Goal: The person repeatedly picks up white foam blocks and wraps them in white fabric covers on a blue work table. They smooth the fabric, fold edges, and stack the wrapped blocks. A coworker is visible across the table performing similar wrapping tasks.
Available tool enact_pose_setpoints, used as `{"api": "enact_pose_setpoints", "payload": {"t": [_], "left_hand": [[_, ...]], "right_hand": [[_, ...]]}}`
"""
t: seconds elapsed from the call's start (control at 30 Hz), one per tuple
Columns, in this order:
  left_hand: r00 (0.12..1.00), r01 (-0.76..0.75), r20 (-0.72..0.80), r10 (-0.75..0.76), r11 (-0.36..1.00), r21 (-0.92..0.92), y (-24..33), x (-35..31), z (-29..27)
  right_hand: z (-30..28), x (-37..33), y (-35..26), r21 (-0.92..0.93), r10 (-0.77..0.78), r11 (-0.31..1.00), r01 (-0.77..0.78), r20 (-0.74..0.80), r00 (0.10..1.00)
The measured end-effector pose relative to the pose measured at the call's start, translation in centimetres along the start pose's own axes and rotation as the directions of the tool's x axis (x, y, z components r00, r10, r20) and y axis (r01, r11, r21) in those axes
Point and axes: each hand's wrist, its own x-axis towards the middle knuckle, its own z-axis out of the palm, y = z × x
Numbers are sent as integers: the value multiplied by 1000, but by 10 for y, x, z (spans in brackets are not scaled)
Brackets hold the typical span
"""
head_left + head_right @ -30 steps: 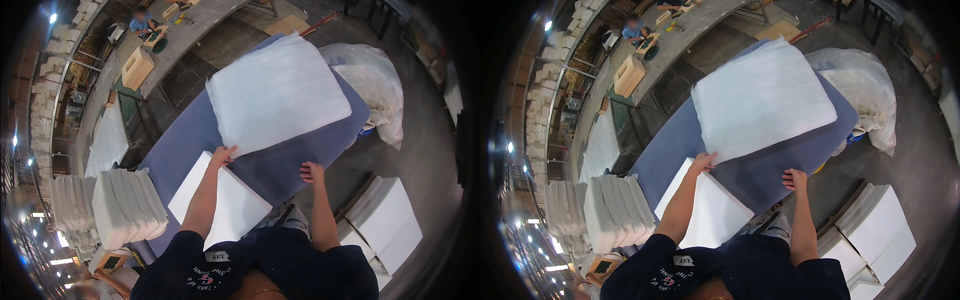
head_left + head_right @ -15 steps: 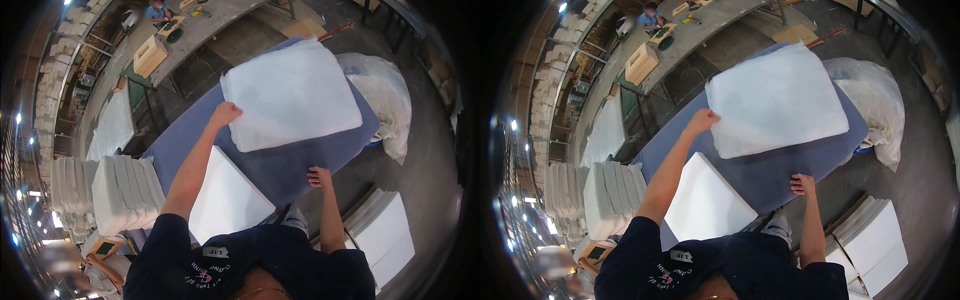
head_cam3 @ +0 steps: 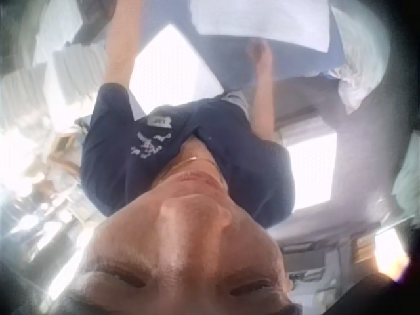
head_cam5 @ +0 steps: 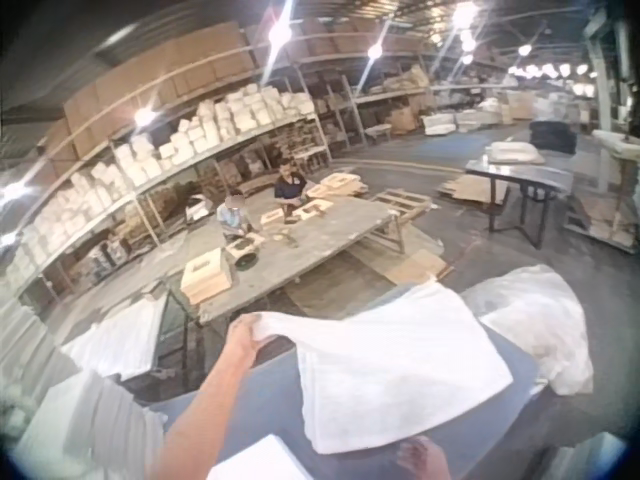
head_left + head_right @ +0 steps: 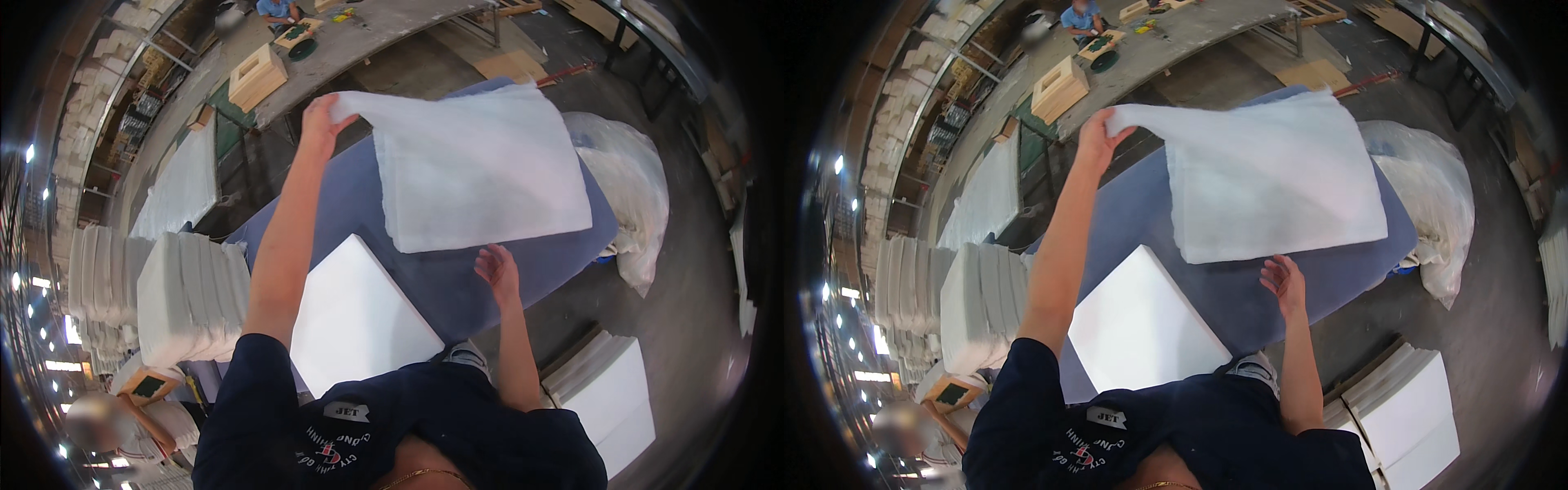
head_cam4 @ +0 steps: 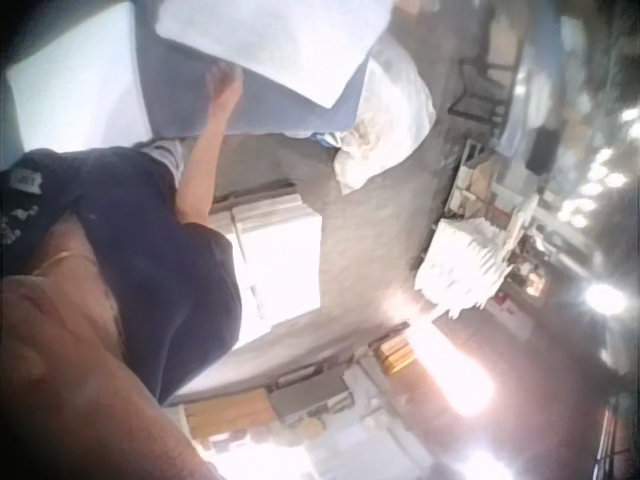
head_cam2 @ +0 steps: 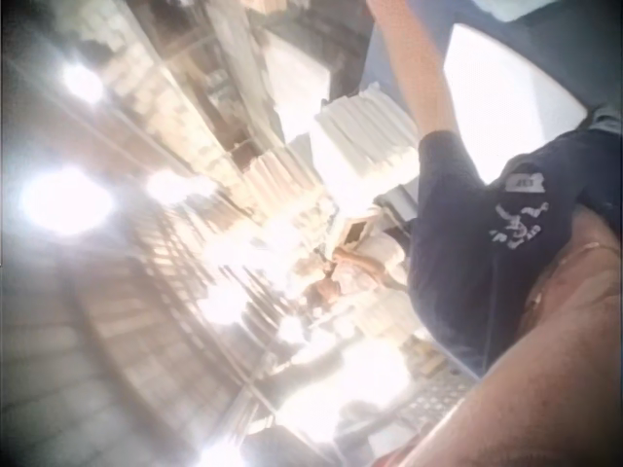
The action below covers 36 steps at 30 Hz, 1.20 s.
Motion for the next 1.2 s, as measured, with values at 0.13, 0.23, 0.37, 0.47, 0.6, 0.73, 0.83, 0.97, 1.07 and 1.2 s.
{"api": "enact_pose_setpoints", "payload": {"t": [0.13,0.23,0.37,0.47,0.6,0.73,0.83,0.97,1.07,1.2], "left_hand": [[989,-113,-109,103,990,-85,40,-37,-53],[969,-194,-190,156,961,-199,45,-83,-125],[876,-324,-455,158,893,-314,38,-177,-201],[703,-444,-689,175,865,-233,12,-260,-270],[452,-548,-883,128,821,-162,-33,-379,-317],[73,-460,-995,-68,883,-94,-116,-490,-346],[-37,-408,-987,-158,904,-130,-189,-563,-362],[128,-410,-903,-411,807,-425,-236,-585,-363],[183,-119,-905,-385,905,-409,-236,-563,-343],[390,23,-916,-90,996,-88,-251,-565,-316]], "right_hand": [[36,28,-15,22,-36,999,34,94,995],[89,34,-25,30,-40,999,36,156,987],[143,54,-7,-154,-5,987,51,281,960],[170,60,26,-533,154,844,67,360,920],[157,51,88,-720,338,694,-13,310,889],[100,16,165,-891,327,405,206,351,877],[85,-14,191,-896,122,333,294,350,929],[61,-11,188,-929,173,242,280,325,930],[60,-6,185,-946,203,202,254,294,934],[45,-11,193,-914,134,159,372,393,910]]}}
